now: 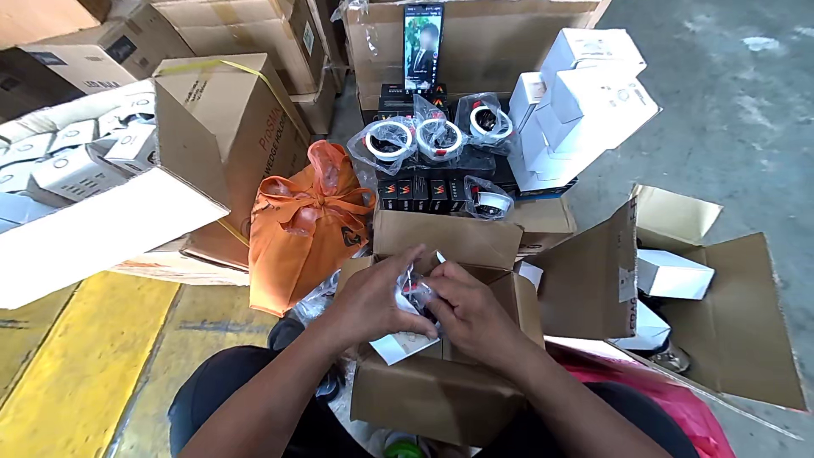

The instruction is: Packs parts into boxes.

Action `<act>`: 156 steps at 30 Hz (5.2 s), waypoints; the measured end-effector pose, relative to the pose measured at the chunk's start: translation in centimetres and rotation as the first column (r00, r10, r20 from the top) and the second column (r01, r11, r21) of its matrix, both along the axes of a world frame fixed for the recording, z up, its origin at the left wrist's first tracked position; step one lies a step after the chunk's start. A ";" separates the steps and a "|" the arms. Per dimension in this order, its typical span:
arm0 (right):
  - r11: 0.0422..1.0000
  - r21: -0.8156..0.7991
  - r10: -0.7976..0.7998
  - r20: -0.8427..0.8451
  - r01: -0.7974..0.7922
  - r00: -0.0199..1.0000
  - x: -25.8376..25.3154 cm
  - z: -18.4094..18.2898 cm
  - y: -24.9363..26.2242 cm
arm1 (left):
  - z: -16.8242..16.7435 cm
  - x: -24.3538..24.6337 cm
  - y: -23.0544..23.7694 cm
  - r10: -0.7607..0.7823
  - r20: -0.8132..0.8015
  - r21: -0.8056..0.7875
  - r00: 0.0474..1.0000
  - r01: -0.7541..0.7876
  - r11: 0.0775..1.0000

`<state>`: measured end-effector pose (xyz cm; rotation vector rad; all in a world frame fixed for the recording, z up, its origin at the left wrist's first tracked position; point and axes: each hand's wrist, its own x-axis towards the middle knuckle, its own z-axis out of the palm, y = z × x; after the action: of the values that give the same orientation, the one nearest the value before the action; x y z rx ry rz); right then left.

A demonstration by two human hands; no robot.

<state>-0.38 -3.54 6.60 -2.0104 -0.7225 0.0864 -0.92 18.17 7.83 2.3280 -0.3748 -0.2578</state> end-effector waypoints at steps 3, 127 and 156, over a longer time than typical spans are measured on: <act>1.000 0.011 0.020 0.071 -0.021 0.997 -0.4 -0.7 0.3 | -0.3 -0.3 -0.2 -0.007 0.092 0.022 0.996 0.005 1.000; 0.821 0.521 0.060 -0.485 0.233 0.872 0.2 0.5 0.9 | 0.8 -0.5 -1.3 0.172 0.194 -0.102 0.966 -0.154 0.983; 0.985 0.173 -0.059 0.308 0.005 0.949 1.3 -0.2 -1.7 | 0.3 -0.4 0.9 -0.586 -0.274 -0.773 0.762 0.189 0.606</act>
<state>0.93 -5.23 6.41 -1.8891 -0.8646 -0.3115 -1.34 19.08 8.18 1.2937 -0.6093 -0.7889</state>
